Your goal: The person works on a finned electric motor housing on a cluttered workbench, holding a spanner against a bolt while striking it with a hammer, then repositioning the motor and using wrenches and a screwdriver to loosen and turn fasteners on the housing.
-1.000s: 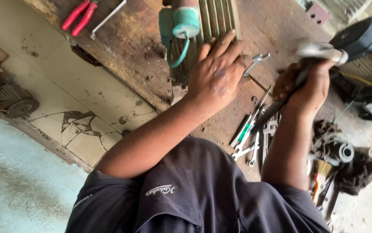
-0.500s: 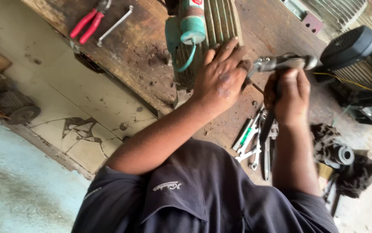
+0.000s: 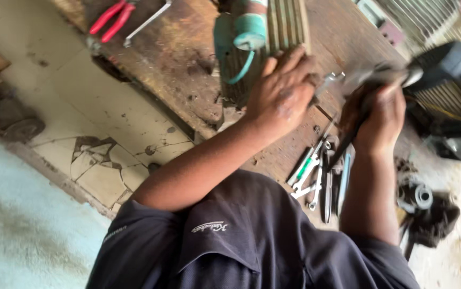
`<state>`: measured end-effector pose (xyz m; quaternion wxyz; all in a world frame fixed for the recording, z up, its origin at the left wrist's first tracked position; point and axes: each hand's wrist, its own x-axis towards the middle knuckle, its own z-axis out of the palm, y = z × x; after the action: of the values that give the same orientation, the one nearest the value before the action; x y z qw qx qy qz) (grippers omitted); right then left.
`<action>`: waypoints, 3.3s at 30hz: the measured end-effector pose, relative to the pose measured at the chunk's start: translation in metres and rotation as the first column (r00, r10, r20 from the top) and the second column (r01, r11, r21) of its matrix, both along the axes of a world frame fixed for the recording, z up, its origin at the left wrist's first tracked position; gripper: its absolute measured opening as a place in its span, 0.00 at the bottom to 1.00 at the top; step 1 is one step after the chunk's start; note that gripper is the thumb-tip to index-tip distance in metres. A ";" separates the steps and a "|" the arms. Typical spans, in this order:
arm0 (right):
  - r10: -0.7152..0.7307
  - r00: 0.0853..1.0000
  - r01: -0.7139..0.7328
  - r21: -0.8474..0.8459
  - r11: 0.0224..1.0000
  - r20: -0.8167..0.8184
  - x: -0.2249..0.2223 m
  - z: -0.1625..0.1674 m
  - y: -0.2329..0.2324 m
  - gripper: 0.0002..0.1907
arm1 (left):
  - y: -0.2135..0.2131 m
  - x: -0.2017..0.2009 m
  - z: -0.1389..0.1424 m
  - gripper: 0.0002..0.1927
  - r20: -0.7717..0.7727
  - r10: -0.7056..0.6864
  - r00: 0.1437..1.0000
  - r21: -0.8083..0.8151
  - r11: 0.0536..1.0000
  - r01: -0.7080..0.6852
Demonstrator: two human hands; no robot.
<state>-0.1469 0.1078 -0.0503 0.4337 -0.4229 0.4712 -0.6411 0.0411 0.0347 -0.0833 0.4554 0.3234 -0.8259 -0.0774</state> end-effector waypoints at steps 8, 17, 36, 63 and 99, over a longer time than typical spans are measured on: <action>-0.016 0.998 0.019 0.044 0.999 -0.066 -0.005 0.006 -0.002 0.22 | 0.001 0.008 0.031 0.11 0.140 -0.047 0.989 0.093 0.995 0.034; 0.013 0.967 0.018 0.119 0.993 -0.253 -0.012 0.004 0.010 0.19 | 0.010 0.000 0.037 0.11 0.296 -0.015 0.955 0.106 0.994 -0.017; 0.001 0.964 -0.003 -0.008 1.000 -0.267 -0.023 0.015 0.016 0.21 | 0.017 0.004 0.038 0.57 0.249 0.227 0.941 0.062 0.966 -0.250; 0.095 0.966 -0.108 -0.044 0.993 -0.240 -0.026 0.007 0.004 0.17 | 0.010 -0.004 0.006 0.53 0.167 0.211 0.963 0.072 0.972 -0.225; 0.019 0.950 -0.017 0.008 1.000 -0.311 -0.042 0.006 0.039 0.20 | 0.025 0.019 0.004 0.56 -0.067 0.128 0.990 -0.017 0.991 -0.129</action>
<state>-0.1892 0.1464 -0.0441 0.3610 -0.5217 0.5313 -0.5614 0.0600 0.0602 -0.0792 0.4897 0.3684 -0.7887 -0.0494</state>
